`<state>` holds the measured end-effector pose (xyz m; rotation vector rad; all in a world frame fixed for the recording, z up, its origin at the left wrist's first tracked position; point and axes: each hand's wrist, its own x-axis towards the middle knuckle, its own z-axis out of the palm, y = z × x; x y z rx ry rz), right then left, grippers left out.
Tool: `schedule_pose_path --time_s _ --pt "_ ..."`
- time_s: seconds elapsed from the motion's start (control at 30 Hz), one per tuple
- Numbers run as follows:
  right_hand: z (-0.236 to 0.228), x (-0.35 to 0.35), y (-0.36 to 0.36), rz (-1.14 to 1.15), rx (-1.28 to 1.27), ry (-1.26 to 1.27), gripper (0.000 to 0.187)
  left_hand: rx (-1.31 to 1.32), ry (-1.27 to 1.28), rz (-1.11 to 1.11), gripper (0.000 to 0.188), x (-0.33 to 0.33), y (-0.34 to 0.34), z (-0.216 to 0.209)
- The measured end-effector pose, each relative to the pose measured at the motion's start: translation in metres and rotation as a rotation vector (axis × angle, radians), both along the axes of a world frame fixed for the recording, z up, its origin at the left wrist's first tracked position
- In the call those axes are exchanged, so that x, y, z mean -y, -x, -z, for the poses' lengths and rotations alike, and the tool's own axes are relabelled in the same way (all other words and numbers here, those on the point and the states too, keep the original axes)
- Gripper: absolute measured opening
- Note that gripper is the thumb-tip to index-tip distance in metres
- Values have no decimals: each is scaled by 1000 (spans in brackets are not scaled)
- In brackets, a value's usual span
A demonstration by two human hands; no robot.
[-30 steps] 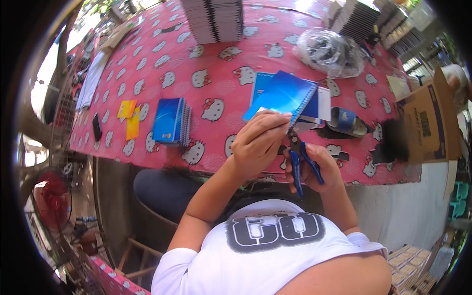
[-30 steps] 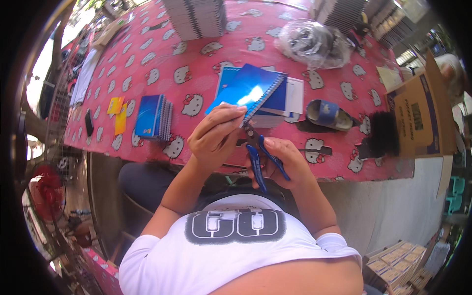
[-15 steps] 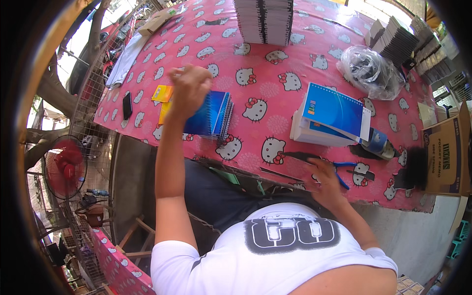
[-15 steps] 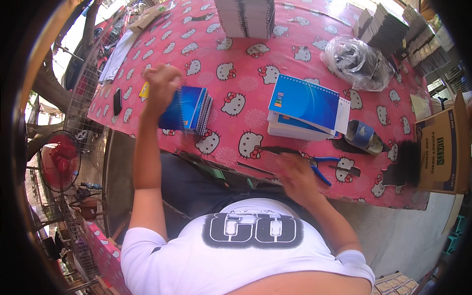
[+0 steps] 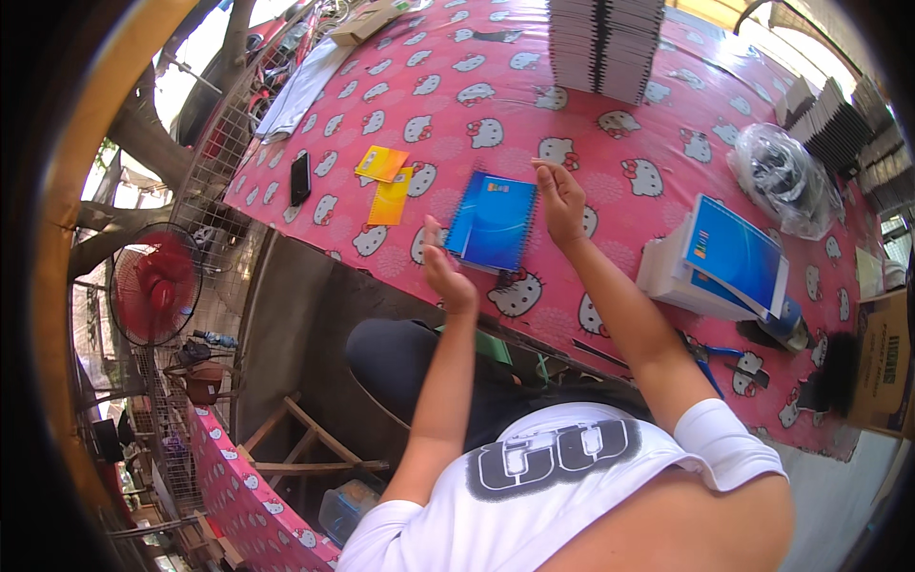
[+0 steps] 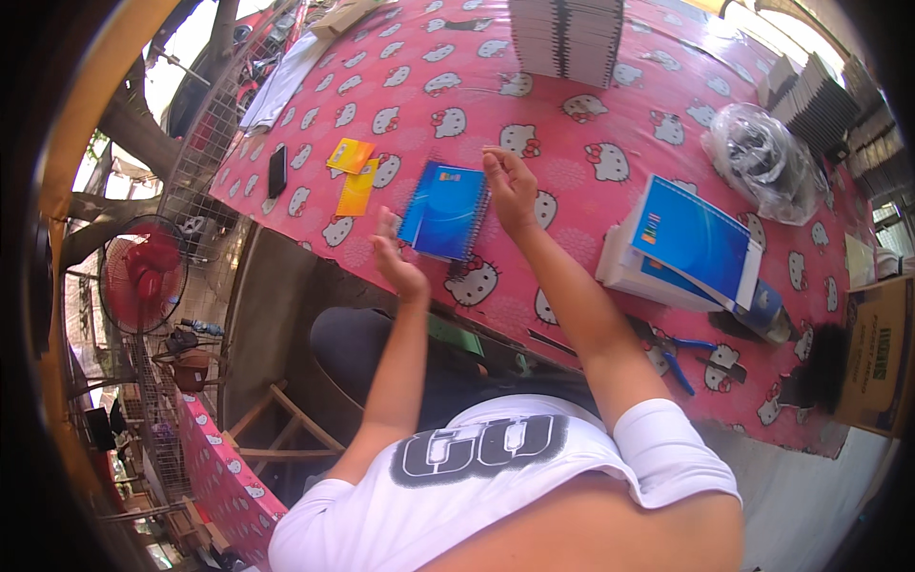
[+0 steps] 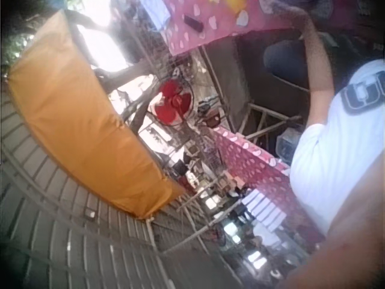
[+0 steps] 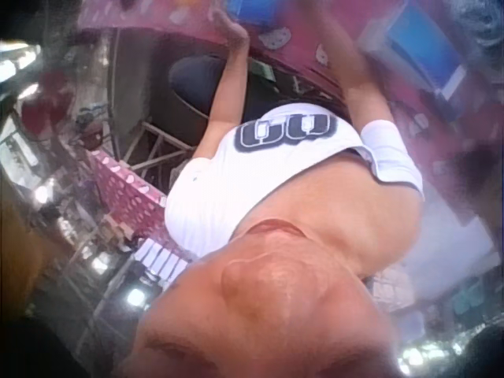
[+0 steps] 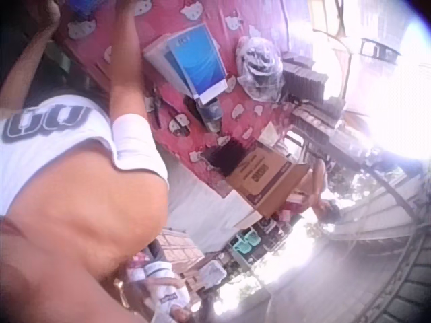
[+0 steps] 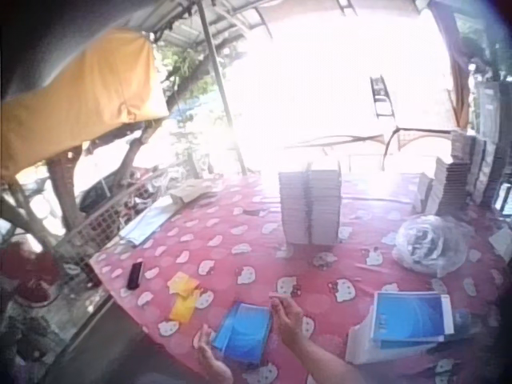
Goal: The person inserts a plastic spiral binding through the pre-punched holes of a notebook cover and paper stack. They then use pliers to trim the excess length and crimp the ends of the spiral to secure the binding.
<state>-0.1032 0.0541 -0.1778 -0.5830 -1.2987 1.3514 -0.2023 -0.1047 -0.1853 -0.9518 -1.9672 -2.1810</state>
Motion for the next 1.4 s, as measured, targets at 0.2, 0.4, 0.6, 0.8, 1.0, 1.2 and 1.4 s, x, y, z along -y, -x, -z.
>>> schedule_pose_path --time_s 0.2,0.4,0.6,0.8,1.0,1.2,1.4 --pt "24 0 33 -11 8 41 37 400 -121 -256 59 -34 -9 -5" --pt "-26 29 -9 108 328 -405 27 327 -301 -282 47 -23 13 0" --pt "-195 73 -213 -12 1004 -794 24 354 -451 -184 19 4 -20 -97" --pt "-190 26 -232 -42 1355 -845 30 398 -419 369 27 -31 -104 -130" --pt "-201 2 -238 -294 1222 -738 29 492 -274 512 32 -27 -135 -124" --pt "-202 11 -232 -293 1383 -936 18 479 -222 500 33 -22 -148 -131" --pt "-201 -2 -245 -278 1166 -881 22 470 -66 806 37 -38 -166 -147"
